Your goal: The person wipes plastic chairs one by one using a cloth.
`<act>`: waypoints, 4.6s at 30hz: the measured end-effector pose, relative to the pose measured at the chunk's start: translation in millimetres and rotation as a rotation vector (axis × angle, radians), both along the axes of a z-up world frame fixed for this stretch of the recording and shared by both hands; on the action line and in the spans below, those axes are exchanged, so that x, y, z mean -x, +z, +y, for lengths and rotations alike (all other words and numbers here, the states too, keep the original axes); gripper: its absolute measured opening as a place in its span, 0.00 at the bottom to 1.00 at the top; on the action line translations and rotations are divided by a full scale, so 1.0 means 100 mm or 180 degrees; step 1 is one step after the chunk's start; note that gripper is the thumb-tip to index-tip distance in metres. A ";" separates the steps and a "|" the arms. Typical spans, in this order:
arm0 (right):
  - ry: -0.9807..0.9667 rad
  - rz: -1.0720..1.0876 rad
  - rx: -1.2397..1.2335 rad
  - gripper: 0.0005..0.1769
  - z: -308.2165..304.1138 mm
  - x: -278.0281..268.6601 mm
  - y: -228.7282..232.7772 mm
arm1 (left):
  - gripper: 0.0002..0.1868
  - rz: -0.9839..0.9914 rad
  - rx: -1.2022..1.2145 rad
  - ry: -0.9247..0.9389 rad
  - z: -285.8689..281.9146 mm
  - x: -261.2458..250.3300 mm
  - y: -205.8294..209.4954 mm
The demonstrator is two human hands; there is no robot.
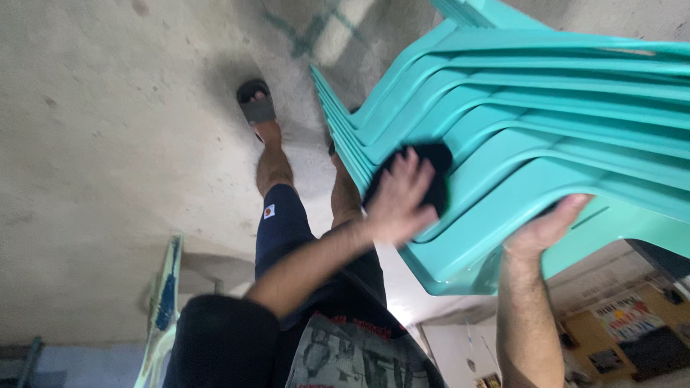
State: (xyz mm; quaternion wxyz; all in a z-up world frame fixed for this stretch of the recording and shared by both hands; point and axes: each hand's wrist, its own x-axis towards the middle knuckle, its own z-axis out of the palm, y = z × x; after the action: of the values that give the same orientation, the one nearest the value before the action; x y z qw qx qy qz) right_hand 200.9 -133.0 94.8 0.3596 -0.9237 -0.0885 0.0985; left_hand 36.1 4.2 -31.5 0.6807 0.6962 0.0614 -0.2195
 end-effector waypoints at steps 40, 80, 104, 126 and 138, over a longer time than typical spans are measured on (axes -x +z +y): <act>-0.0334 -0.0138 0.0645 0.30 -0.26 0.12 -0.01 | 0.55 0.0017 0.0125 0.0541 -0.04 -0.76 0.78; -0.0297 0.0053 0.0411 0.36 -0.40 0.12 0.03 | 0.53 0.0501 0.0106 0.0597 -0.07 -0.75 0.40; 0.0982 -0.0833 0.0700 0.34 0.13 -0.04 0.07 | 0.45 0.1241 -0.0829 0.0189 0.15 0.42 -0.80; -0.0235 -0.0228 0.0375 0.49 -0.92 -0.25 -0.60 | 0.44 -0.0400 -0.0541 0.0664 -0.73 1.21 1.59; 0.0835 0.1303 -0.1432 0.43 -0.44 -0.19 -0.14 | 0.35 0.0959 -0.1434 0.0573 -0.78 1.22 -1.74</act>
State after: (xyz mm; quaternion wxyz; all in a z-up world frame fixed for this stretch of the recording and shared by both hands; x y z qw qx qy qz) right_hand 219.8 -176.5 80.4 0.5492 -0.7628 -0.1522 0.3055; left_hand -85.9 -73.8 -206.0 0.5088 0.7812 0.2706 -0.2401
